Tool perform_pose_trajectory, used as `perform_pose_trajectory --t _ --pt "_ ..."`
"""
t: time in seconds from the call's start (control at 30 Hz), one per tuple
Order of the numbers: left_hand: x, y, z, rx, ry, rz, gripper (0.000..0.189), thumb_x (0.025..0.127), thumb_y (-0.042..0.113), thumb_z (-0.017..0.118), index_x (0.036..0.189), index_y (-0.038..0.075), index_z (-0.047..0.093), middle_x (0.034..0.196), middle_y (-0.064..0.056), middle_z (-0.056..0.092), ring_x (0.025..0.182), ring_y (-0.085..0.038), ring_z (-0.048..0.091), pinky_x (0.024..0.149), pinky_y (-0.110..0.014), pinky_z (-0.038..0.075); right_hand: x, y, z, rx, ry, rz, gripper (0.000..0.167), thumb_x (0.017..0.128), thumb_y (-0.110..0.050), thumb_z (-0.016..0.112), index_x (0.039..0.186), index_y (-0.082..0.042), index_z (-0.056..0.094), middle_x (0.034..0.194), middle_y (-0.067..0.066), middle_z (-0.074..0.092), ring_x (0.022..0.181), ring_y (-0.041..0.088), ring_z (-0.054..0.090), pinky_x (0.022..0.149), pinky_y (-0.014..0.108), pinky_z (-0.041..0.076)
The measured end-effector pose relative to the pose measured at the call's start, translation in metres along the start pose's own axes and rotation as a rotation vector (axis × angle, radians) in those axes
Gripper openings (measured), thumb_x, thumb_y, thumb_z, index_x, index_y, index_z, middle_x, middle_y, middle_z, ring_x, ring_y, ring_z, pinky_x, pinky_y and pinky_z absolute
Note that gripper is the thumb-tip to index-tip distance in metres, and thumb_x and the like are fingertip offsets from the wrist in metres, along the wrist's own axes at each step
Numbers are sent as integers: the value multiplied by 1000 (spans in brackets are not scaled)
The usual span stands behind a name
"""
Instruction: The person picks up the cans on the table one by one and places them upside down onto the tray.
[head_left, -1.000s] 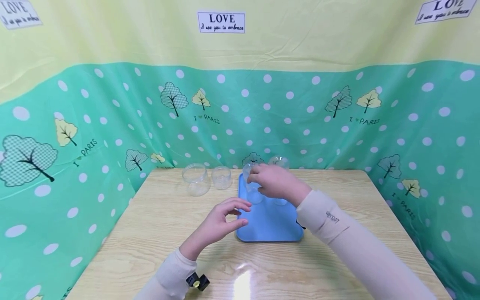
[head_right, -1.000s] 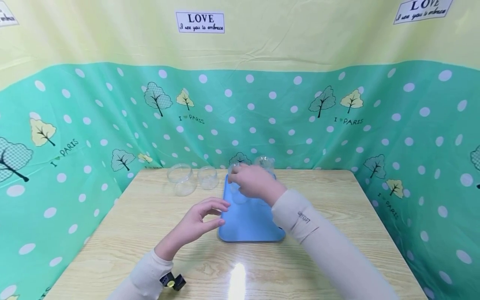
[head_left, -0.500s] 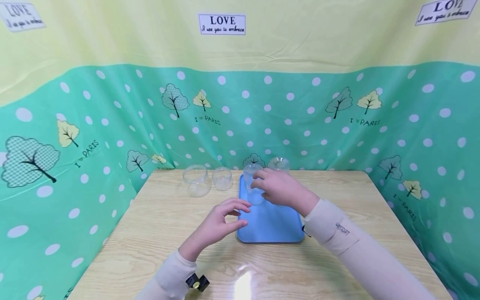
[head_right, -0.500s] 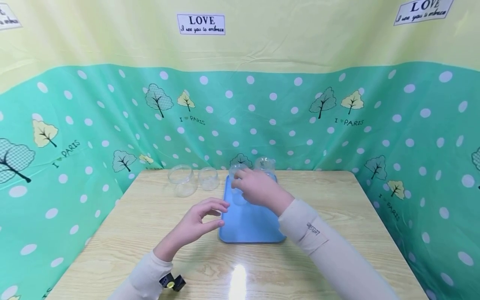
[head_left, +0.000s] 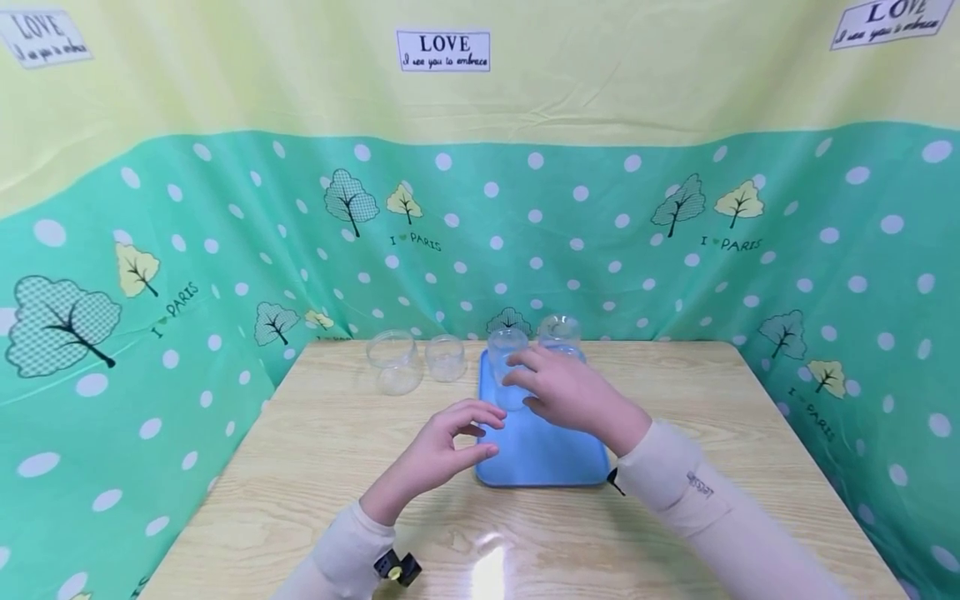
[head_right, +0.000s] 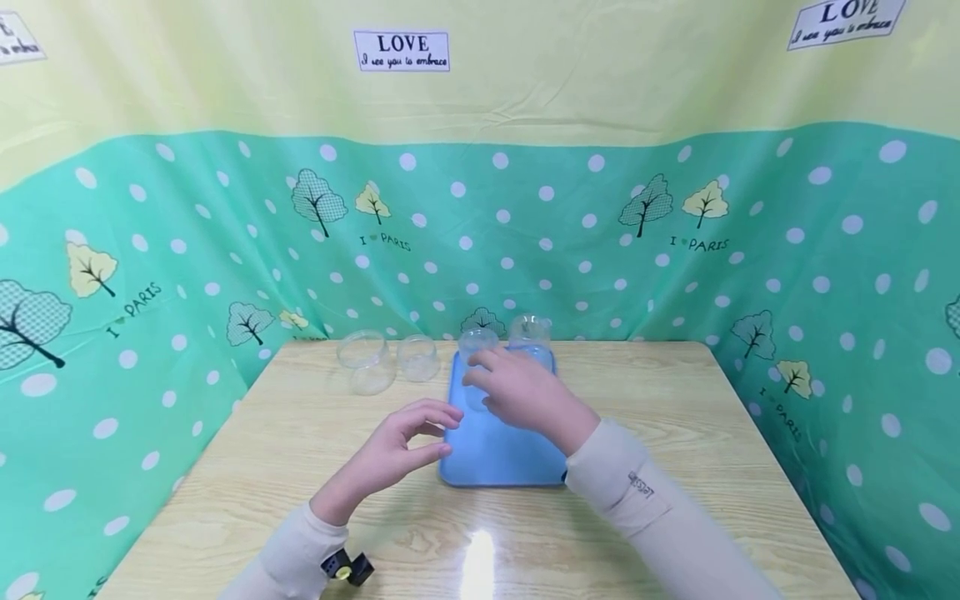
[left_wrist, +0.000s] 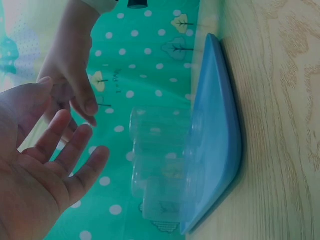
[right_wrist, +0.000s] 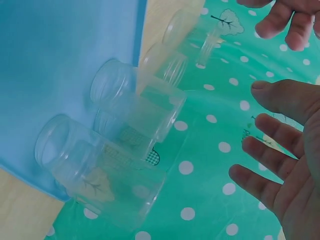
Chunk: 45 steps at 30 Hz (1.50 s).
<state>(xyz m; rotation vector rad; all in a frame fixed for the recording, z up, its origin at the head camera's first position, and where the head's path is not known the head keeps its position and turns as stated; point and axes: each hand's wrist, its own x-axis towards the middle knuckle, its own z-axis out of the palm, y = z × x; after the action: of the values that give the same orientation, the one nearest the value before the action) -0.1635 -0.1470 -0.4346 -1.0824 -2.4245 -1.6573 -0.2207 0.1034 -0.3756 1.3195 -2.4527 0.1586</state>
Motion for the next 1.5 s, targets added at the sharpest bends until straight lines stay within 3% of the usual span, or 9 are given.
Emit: perform_pose_trajectory --t 0.3,0.47,0.77,1.1,1.33,1.5 --pt "-2 0 2 -6 -4 -14 24 94 13 75 116 21 71 133 -5 65 121 -17 61 97 -47 58 -21 -3 12 134 33 14 40 86 -13 83 124 -18 70 134 6 62 118 24 63 96 38 59" --pt "-2 1 2 -4 -4 6 23 94 15 76 116 21 70 132 -1 65 121 -17 62 96 -48 58 -33 -3 18 117 52 6 40 86 -12 83 123 -18 69 135 6 62 120 24 62 98 38 58" --pt "-3 1 1 -20 -4 19 23 94 12 75 116 17 70 131 -5 66 120 -18 63 94 -37 60 -52 -2 21 102 80 13 43 83 -13 86 123 -18 70 133 4 63 119 24 63 97 39 58" --pt "0 -2 3 -4 -25 -6 24 94 11 75 117 20 71 133 -3 65 122 -17 61 96 -47 58 -61 -4 23 122 161 -25 46 82 -12 86 124 -18 69 133 3 62 123 24 61 99 40 57" --pt "0 -1 3 17 -10 -4 25 93 10 76 115 21 71 132 0 66 120 -16 62 96 -41 59 -75 -6 20 116 171 -21 46 82 -15 87 124 -18 69 130 2 63 123 23 61 100 41 57" --pt "1 -2 3 22 -14 5 23 94 14 76 116 21 71 132 0 66 120 -16 62 95 -44 59 -87 -6 14 121 180 -1 47 81 -16 87 125 -17 69 132 2 63 124 24 61 100 44 56"
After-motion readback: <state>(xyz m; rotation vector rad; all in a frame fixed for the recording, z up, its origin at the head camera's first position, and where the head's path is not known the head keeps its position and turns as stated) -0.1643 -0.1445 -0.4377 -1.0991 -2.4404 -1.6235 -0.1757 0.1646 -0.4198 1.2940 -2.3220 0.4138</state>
